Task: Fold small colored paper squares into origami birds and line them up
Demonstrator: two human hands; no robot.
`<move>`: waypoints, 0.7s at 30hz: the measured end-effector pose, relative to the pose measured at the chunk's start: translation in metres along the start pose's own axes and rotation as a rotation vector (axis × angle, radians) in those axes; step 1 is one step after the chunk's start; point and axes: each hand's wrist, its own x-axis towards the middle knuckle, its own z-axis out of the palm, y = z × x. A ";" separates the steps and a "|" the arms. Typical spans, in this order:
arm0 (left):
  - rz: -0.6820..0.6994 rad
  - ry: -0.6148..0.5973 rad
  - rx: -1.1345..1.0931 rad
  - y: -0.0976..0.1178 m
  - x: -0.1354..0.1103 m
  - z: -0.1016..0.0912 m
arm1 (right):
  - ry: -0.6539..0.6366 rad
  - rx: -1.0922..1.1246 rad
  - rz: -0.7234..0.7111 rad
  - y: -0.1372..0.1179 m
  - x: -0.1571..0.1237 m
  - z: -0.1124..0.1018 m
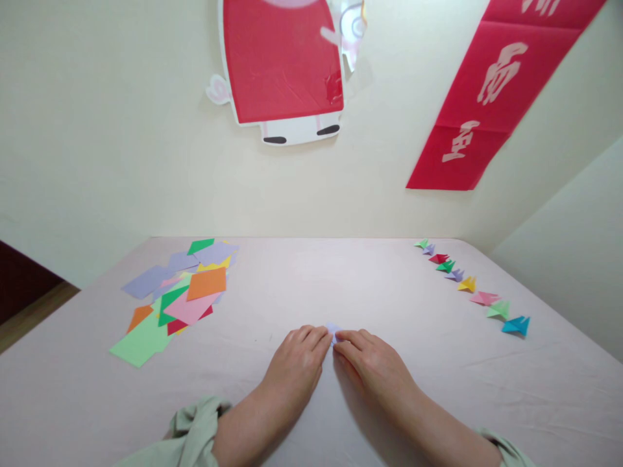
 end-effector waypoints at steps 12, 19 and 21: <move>-0.009 -0.007 0.026 0.001 0.001 -0.002 | 0.020 -0.026 -0.002 0.001 0.001 0.002; -0.004 -0.039 0.056 0.005 0.001 -0.008 | 0.005 -0.045 -0.011 -0.001 -0.001 -0.001; -0.001 -0.050 0.085 0.005 0.001 -0.008 | 0.001 -0.050 -0.014 -0.001 -0.001 -0.003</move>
